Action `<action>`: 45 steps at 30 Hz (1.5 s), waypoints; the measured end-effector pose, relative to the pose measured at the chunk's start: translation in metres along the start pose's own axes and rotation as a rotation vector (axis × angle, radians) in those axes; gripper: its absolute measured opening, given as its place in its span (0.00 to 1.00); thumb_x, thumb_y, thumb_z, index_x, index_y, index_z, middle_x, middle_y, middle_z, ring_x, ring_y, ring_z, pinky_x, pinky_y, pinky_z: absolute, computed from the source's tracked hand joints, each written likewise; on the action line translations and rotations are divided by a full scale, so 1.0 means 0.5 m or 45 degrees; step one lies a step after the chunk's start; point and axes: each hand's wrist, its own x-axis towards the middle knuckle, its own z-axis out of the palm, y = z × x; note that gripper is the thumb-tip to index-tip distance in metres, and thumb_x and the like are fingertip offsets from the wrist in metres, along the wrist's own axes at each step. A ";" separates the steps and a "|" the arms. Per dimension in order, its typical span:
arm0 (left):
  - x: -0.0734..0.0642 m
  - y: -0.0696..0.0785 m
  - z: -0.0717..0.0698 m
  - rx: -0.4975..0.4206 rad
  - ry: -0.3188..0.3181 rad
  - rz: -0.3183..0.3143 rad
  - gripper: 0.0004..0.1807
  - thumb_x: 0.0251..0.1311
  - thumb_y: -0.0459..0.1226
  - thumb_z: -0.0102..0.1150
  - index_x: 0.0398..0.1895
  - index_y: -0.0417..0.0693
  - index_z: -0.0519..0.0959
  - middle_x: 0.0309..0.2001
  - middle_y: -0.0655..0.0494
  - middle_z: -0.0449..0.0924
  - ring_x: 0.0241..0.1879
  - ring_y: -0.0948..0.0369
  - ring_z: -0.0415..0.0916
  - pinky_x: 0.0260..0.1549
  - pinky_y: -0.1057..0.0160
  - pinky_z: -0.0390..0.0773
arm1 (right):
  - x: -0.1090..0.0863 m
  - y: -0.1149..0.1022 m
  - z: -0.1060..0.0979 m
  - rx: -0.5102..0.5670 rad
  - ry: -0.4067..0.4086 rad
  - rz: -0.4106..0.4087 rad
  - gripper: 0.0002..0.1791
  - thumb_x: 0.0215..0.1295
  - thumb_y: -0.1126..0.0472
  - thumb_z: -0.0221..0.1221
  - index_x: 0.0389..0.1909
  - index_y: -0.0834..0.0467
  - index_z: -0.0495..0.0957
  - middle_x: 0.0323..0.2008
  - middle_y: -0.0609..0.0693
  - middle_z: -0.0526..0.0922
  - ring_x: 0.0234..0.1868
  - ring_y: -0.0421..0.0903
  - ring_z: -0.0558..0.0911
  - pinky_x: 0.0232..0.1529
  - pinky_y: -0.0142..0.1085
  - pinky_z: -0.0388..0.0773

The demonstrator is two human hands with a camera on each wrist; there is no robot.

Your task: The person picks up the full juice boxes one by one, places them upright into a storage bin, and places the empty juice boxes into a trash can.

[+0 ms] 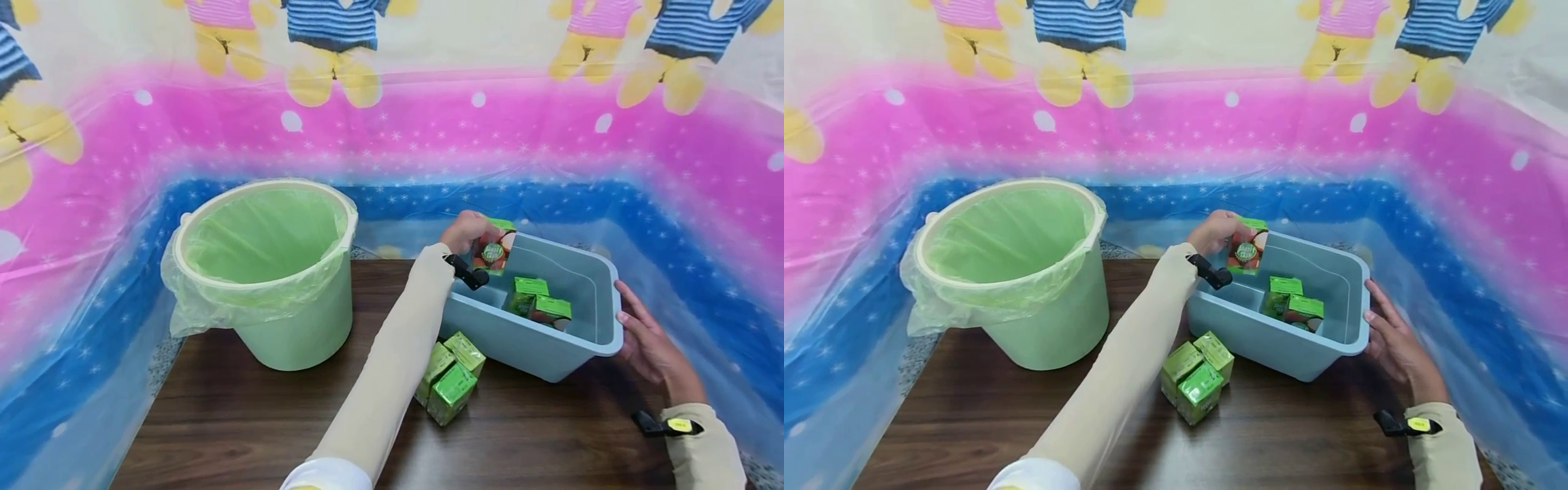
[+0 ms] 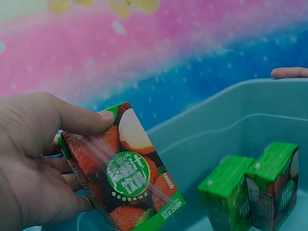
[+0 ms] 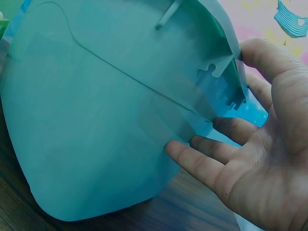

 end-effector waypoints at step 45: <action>0.056 -0.102 0.000 0.901 -0.772 -0.232 0.25 0.71 0.29 0.56 0.70 0.48 0.72 0.68 0.47 0.68 0.62 0.53 0.72 0.44 0.63 0.77 | -0.001 -0.007 0.006 -0.033 0.009 0.028 0.35 0.82 0.70 0.29 0.83 0.42 0.36 0.71 0.37 0.64 0.59 0.44 0.81 0.45 0.46 0.86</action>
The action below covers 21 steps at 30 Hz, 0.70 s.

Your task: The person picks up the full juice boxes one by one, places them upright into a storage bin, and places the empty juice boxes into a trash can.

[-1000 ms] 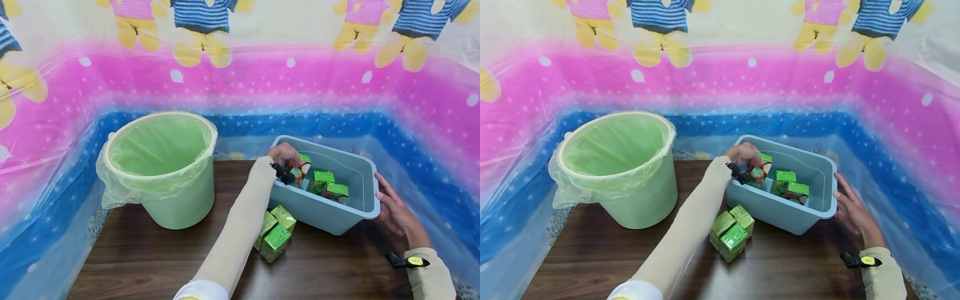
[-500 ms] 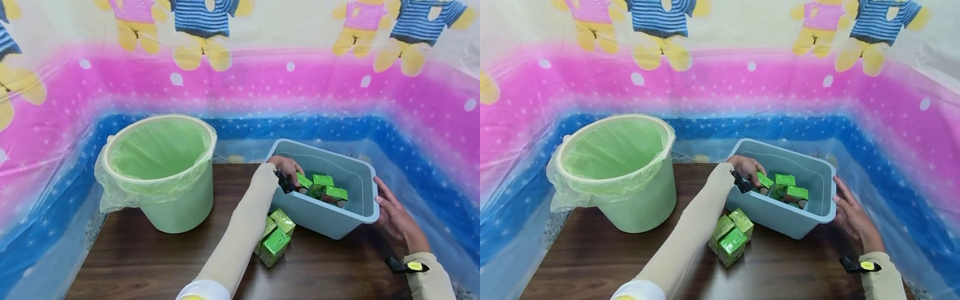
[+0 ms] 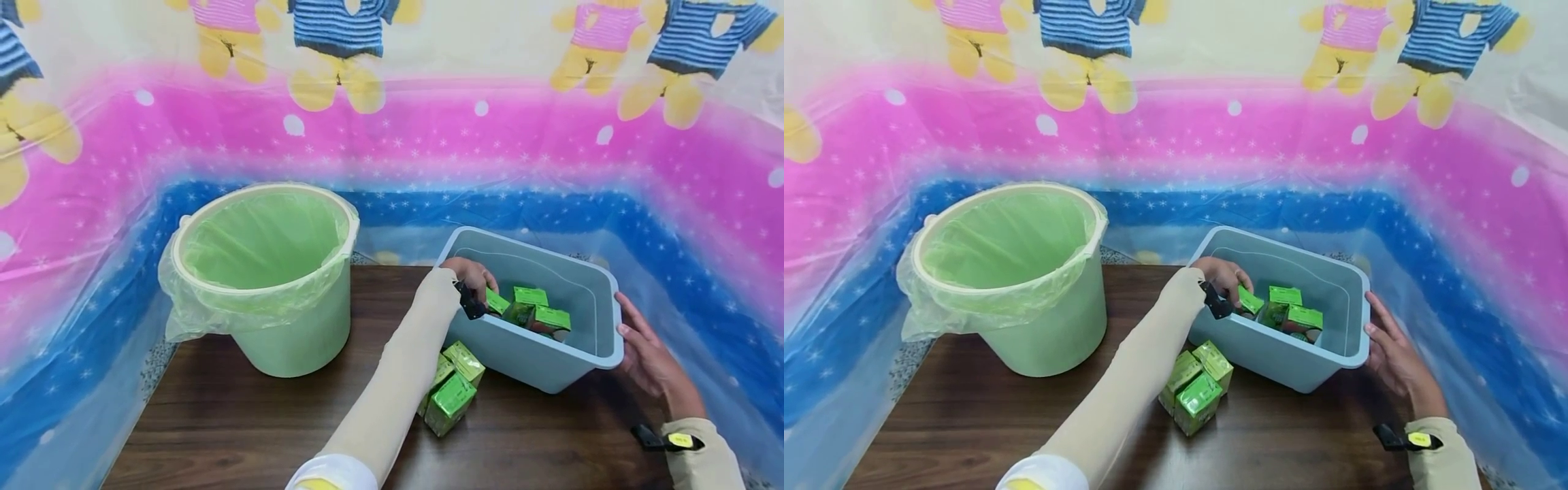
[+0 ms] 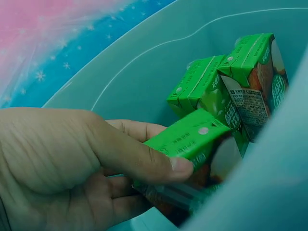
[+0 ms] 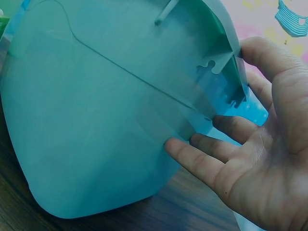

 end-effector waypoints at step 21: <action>-0.037 0.036 -0.007 -0.728 0.233 0.092 0.28 0.66 0.39 0.67 0.66 0.40 0.72 0.71 0.50 0.69 0.74 0.53 0.61 0.69 0.55 0.66 | 0.000 0.010 -0.002 0.038 -0.032 -0.023 0.35 0.82 0.70 0.28 0.83 0.42 0.36 0.73 0.36 0.61 0.58 0.45 0.81 0.45 0.46 0.86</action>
